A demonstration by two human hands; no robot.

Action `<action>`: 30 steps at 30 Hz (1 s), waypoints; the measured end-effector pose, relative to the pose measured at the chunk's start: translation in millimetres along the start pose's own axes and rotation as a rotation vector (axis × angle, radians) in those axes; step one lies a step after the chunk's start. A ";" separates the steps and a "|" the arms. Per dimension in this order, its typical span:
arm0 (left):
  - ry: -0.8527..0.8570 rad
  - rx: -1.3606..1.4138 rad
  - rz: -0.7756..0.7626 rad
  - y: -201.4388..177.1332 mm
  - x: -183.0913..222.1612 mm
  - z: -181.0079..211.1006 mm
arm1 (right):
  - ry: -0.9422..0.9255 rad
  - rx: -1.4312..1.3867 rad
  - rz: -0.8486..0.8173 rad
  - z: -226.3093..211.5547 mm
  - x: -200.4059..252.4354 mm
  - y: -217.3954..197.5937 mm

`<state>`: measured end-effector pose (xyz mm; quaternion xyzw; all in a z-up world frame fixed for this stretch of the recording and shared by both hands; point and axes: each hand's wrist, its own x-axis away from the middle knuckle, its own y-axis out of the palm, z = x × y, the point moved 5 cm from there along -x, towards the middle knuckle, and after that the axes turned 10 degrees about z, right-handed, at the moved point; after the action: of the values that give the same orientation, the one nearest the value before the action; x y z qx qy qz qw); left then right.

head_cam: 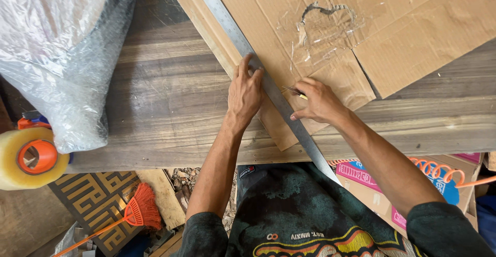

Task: The person cuts shapes and lines into a large cardboard sheet using a utility knife and a long metal ruler on a wooden table.

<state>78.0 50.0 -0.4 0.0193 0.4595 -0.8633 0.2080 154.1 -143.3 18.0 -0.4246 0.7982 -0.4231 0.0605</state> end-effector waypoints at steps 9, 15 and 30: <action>0.022 -0.186 0.019 9.8 -54.5 -48.5 | 0.079 -0.309 0.239 -8.0 -65.6 -17.4; -0.239 0.010 -0.209 -44.7 -97.5 -36.9 | 0.094 -0.349 0.353 -50.5 -134.5 -30.9; -0.102 -0.200 0.011 -39.8 -178.0 -119.7 | 0.014 -0.229 0.495 -96.5 -277.9 -3.9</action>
<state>206.6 226.3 1.7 -0.0428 0.5320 -0.8119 0.2367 288.2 118.4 9.1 -0.2177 0.9206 -0.3056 0.1080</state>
